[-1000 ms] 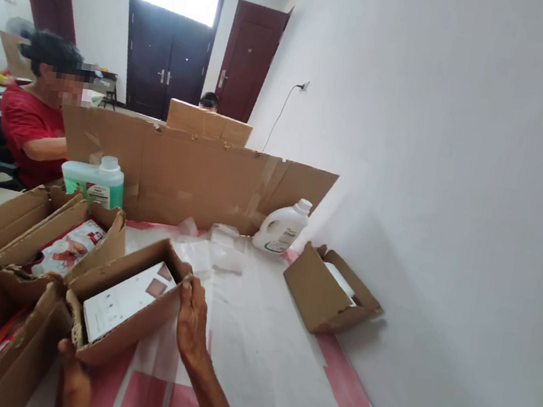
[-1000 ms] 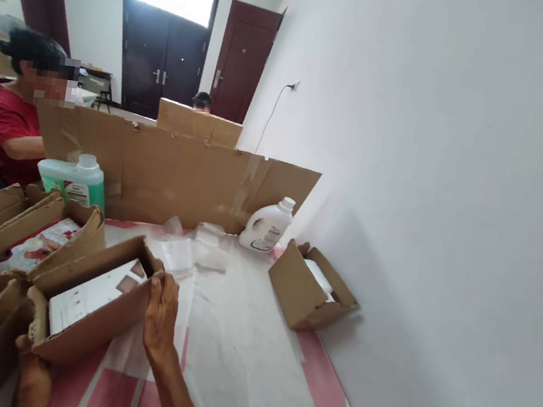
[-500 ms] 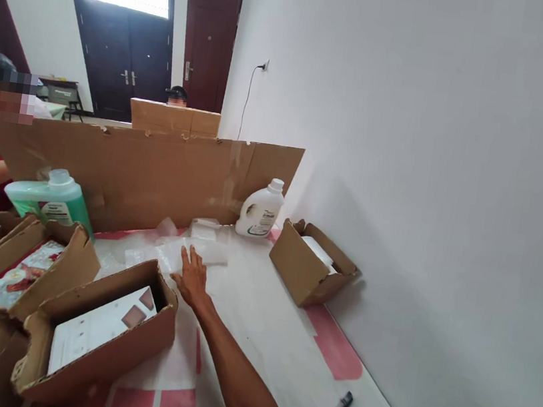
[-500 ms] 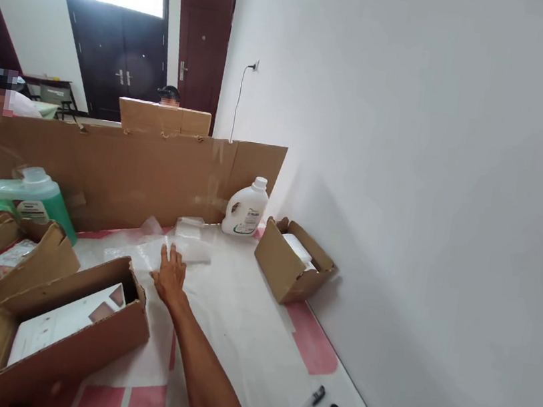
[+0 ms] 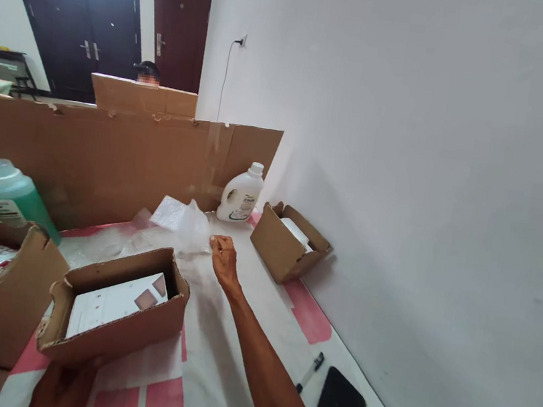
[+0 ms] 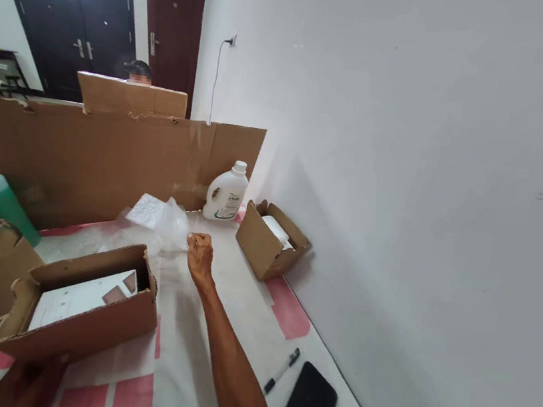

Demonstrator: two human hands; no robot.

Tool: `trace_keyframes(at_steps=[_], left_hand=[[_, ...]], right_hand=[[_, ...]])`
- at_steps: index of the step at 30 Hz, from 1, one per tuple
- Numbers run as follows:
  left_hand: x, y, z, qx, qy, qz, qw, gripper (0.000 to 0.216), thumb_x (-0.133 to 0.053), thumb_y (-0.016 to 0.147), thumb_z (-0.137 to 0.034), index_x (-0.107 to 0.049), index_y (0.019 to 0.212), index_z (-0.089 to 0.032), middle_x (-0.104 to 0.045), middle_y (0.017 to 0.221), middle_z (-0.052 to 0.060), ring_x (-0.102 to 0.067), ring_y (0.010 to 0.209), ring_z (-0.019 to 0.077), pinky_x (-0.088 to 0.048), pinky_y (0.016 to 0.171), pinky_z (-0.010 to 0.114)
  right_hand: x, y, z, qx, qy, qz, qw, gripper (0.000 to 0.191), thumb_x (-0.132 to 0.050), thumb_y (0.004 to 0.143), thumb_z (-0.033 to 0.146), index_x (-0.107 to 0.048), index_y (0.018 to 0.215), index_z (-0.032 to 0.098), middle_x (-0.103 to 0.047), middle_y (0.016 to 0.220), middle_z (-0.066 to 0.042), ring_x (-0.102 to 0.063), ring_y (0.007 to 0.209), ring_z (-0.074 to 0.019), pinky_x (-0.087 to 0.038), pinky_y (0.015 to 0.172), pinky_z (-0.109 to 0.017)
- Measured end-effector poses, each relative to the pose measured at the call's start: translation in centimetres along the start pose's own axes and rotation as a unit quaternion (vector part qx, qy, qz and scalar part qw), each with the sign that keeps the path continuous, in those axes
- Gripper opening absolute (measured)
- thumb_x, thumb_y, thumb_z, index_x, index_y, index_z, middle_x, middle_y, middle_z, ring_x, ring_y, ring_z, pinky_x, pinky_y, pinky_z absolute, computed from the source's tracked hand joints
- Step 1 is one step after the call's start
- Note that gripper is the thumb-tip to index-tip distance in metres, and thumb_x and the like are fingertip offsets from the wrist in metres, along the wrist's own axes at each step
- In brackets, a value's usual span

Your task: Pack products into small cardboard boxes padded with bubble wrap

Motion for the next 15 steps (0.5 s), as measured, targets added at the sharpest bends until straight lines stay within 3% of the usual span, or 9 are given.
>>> trace_keyframes(at_steps=[6,10,12,15], left_hand=[[-4.1,0.9,-2.3,-0.028,0.034,0.114,0.993,0.074,-0.071,0.071,-0.067,-0.059,0.128,-0.021,-0.072,0.121,0.014,-0.066,0.114,0.0384,-0.051,0.097,0.052],[-5.1,1.0,-3.0,-0.055,0.048,0.126,0.989,0.074,-0.066,0.078,-0.068,-0.054,0.135,-0.022,-0.068,0.129,0.016,-0.064,0.117,0.0366,-0.050,0.096,0.049],[-4.9,1.1,-3.1,-0.071,0.072,0.119,0.988,0.077,-0.065,0.076,-0.071,-0.055,0.133,-0.020,-0.068,0.126,0.018,-0.064,0.114,0.0383,-0.050,0.094,0.051],[-4.6,0.5,-3.6,-0.111,0.100,0.126,0.981,0.080,-0.062,0.076,-0.074,-0.057,0.132,-0.018,-0.068,0.122,0.018,-0.064,0.110,0.0386,-0.049,0.097,0.054]], right_hand=[[10.0,-5.6,-2.3,-0.092,0.104,-0.113,0.984,0.039,-0.058,0.084,0.054,-0.072,0.084,0.018,-0.068,0.096,-0.006,-0.059,0.084,-0.0199,-0.049,0.067,-0.029],[15.8,-12.3,-3.5,-0.156,0.173,-0.173,0.957,0.044,-0.058,0.084,0.059,-0.070,0.090,0.017,-0.067,0.096,-0.006,-0.057,0.081,-0.0188,-0.048,0.057,-0.026],[17.5,-16.3,-3.5,-0.179,0.206,-0.175,0.946,0.043,-0.060,0.084,0.060,-0.070,0.087,0.018,-0.067,0.091,-0.005,-0.058,0.079,-0.0183,-0.049,0.058,-0.026],[18.1,-22.1,-3.3,-0.212,0.255,-0.152,0.931,0.039,-0.066,0.084,0.058,-0.072,0.087,0.019,-0.070,0.088,-0.005,-0.063,0.079,-0.0189,-0.052,0.063,-0.027]])
Point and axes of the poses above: each hand's wrist, its own y-axis towards the middle knuckle, its own x-axis out of the back of the hand, z = x × y, the point moved 9 cm from there along y, towards the middle knuckle
